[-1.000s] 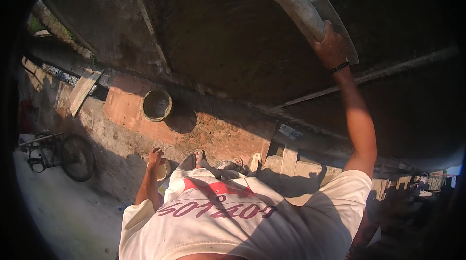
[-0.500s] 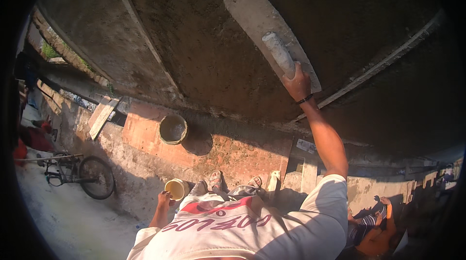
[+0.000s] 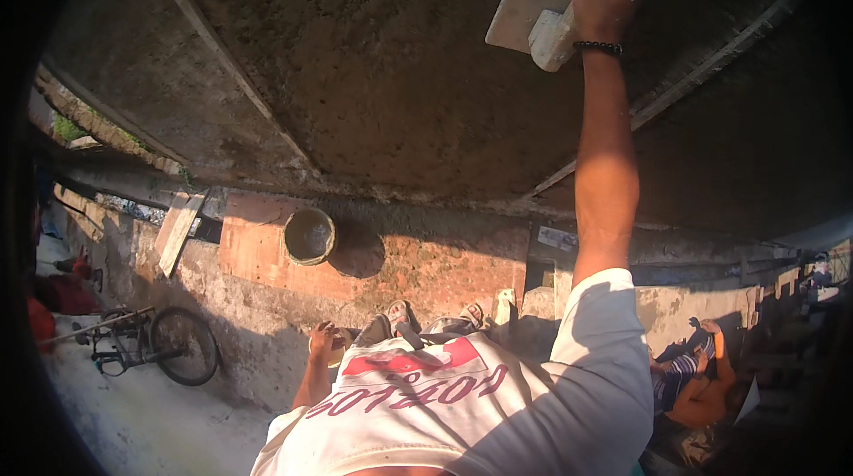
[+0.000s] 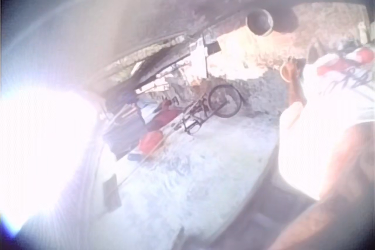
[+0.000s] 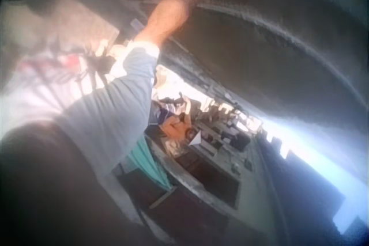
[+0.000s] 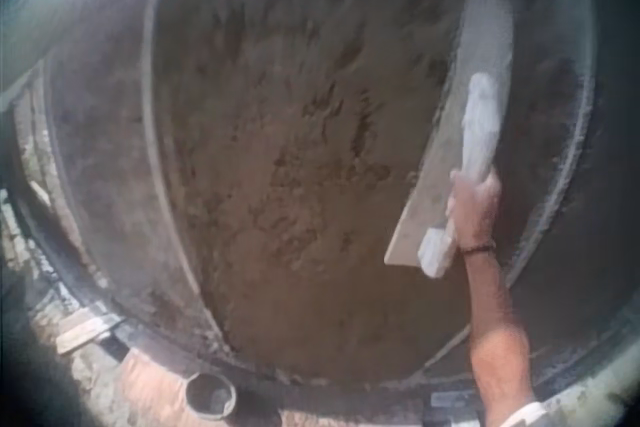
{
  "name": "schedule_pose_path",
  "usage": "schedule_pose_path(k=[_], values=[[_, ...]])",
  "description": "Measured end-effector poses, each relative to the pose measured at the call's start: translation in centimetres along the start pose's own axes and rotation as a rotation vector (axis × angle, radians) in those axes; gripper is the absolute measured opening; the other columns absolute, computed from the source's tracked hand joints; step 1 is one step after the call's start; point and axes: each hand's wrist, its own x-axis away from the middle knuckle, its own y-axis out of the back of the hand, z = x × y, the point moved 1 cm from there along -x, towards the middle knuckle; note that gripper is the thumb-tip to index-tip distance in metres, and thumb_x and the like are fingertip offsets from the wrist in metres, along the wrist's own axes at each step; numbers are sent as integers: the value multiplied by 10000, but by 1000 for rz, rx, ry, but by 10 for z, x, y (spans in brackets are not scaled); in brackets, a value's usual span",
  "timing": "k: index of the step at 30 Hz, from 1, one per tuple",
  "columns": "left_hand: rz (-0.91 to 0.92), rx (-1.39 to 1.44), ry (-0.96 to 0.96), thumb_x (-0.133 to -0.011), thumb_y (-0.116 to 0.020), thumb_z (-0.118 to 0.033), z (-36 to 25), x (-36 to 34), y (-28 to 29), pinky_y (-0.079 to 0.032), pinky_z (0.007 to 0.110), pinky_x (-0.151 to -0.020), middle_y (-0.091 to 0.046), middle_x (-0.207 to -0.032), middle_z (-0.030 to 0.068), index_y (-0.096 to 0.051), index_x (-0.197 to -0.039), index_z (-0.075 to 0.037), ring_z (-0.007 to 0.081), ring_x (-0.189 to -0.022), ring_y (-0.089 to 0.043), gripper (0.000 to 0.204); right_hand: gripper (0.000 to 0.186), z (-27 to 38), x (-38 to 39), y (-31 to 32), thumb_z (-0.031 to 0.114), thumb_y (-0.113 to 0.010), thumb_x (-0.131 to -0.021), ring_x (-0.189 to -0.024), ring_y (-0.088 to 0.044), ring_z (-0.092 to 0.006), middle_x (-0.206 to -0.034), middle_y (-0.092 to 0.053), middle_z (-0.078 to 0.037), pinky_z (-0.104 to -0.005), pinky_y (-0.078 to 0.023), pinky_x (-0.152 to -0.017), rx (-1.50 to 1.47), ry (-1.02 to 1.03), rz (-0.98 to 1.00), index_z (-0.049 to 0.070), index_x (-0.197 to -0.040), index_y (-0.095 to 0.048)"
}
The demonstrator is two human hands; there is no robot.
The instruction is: The person scoops wet cement from a bucket with a trowel and applies it to a vertical wall, then smooths the surface with a float. The person also scrapes excess cement from the floor into the bucket.
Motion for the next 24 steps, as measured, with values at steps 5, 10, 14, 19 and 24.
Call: schedule_pose_path(k=[5,10,14,19,24], values=[[-284,-329,150,-925,-586,-197,-6,19,26,-591,445,-539,-664,-908,135,-548,-1215,-79,305,-643,-694,316,420,-149,124,17,123,-723,-774,-813,-670,-335,-951,-659,-226,-430,-512,-708,225,-107,-148,-94,-1090,-554],[-409,-509,264,-922,-596,-238,-39,49,74,-582,440,-587,-658,-1090,173,-547,-1264,-80,356,-736,-705,380,502,-259,260,29,195,-744,-765,-1068,-611,-418,-1092,-640,-264,-461,-475,-871,547,-135,-161,-79,-1147,-567],[-428,-617,192,-937,-578,-272,-68,63,92,-577,411,-577,-646,-1086,168,-531,-1269,-51,346,-730,-702,402,477,-250,272,26,224,-763,-745,-964,-657,-417,-974,-674,-246,-460,-504,-791,446,-160,-88,-62,-1082,-584],[-367,-560,78,-949,-557,-265,-79,71,82,-582,411,-580,-633,-1116,191,-514,-1281,-37,340,-745,-703,405,462,-137,133,14,188,-770,-756,-887,-675,-283,-982,-689,-189,-391,-508,-804,323,56,-33,-74,-1093,-595],[-318,-543,164,-944,-571,-269,-48,67,62,-591,415,-591,-636,-1127,196,-507,-1290,-31,338,-754,-705,425,423,-66,54,5,177,-777,-733,-777,-671,-258,-845,-696,-155,-380,-516,-715,405,66,-127,-87,-1017,-606]])
